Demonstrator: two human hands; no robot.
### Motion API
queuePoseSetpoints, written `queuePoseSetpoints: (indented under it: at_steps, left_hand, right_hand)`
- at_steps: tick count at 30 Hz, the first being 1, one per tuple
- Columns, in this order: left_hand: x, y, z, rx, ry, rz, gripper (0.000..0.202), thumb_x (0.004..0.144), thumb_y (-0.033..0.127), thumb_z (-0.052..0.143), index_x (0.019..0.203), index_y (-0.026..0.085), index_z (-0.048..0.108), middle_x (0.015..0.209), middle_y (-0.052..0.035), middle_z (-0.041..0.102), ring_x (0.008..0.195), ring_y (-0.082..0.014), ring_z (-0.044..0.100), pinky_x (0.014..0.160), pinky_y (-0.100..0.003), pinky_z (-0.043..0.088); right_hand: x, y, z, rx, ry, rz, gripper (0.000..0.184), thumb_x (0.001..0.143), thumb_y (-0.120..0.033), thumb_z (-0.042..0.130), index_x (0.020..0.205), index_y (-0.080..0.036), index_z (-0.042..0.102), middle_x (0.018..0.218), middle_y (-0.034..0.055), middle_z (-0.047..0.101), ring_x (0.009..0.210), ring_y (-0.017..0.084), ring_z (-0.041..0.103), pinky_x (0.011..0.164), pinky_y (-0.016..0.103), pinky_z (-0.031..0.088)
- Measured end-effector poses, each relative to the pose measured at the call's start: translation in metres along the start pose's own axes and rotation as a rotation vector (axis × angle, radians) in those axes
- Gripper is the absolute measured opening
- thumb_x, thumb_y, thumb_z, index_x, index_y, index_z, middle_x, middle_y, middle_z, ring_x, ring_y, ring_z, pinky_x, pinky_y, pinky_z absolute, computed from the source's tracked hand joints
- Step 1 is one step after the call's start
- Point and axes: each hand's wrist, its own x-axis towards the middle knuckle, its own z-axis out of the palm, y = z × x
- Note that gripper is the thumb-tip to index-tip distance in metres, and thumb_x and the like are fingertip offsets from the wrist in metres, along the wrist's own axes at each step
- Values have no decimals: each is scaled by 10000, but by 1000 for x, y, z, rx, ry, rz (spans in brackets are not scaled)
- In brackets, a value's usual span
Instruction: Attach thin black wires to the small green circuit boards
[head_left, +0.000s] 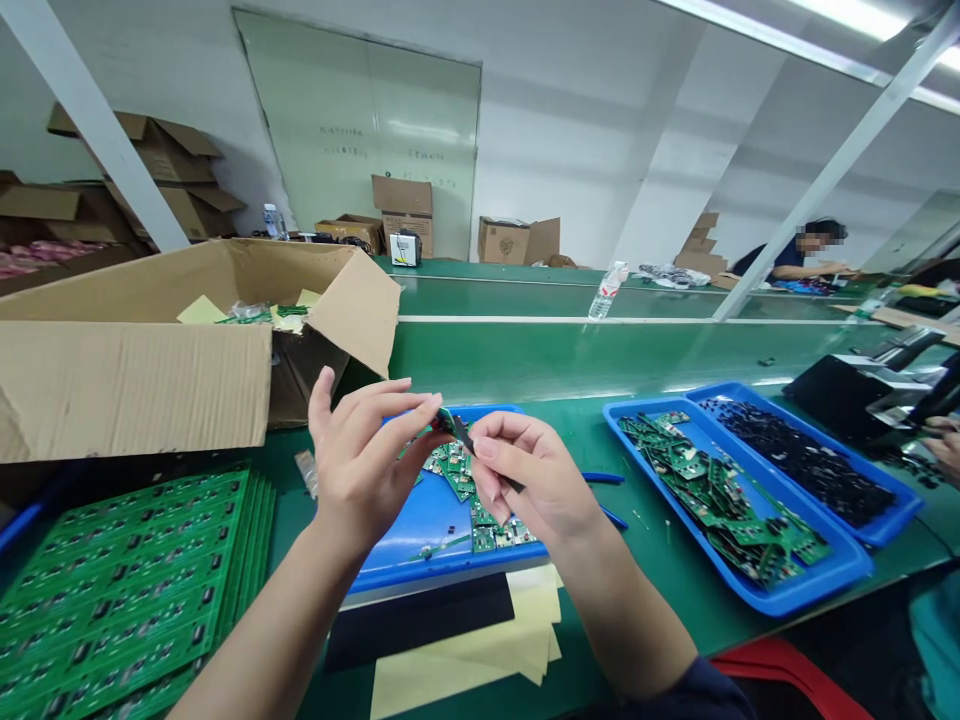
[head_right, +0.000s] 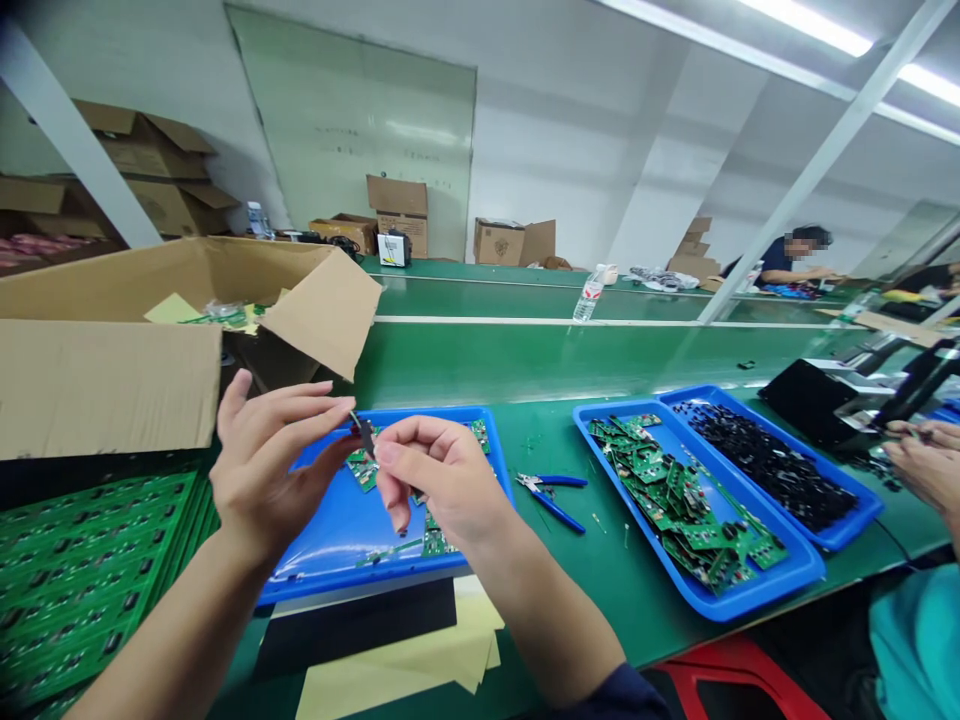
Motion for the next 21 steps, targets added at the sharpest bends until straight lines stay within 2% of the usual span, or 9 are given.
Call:
queuePoseSetpoints:
  at_steps: [7,12,16,19,21]
  left_hand:
    - [0,3,-2,-111,-32,-122,147,788,296,639,921,251,597,833,-18,663,900,-210,648,1046,-545,286]
    - [2,-1,-5,-190,-68,-79,165,773,266,659,925,256,597,817,-3,661,918,-202,641,1050,-543,281]
    - [4,-3,-10,-296,-131,-40,158,776,267,656,926,252,607,794,2,659,932,-198,636,1067,-548,247]
    - [5,-2,-14,-405,-219,-118,152,784,310,645,923,252,623,833,-6,673,944,-199,634,1062,-530,272]
    - [6,0,-16,-479,-293,-193,167,782,345,642,914,244,635,846,-16,680,938,-206,636,1048,-525,300]
  right_hand:
    - [7,4,-4,105,-62,144,241,658,-302,723,604,-161,536,388,-85,516,262,31,425,283,127,323]
    - [8,5,-8,40,-54,143,283,673,-325,727,617,-165,501,402,-92,516,282,30,445,299,122,350]
    - [6,7,-12,-54,-65,136,279,695,-350,722,754,-173,514,450,-78,577,309,54,502,315,136,408]
    - [5,6,-12,-135,-61,51,414,670,-346,750,965,-194,503,487,-81,613,358,90,569,366,173,482]
    - [4,5,-11,-188,-42,-34,410,671,-342,751,974,-196,516,490,-82,611,380,96,586,396,187,506]
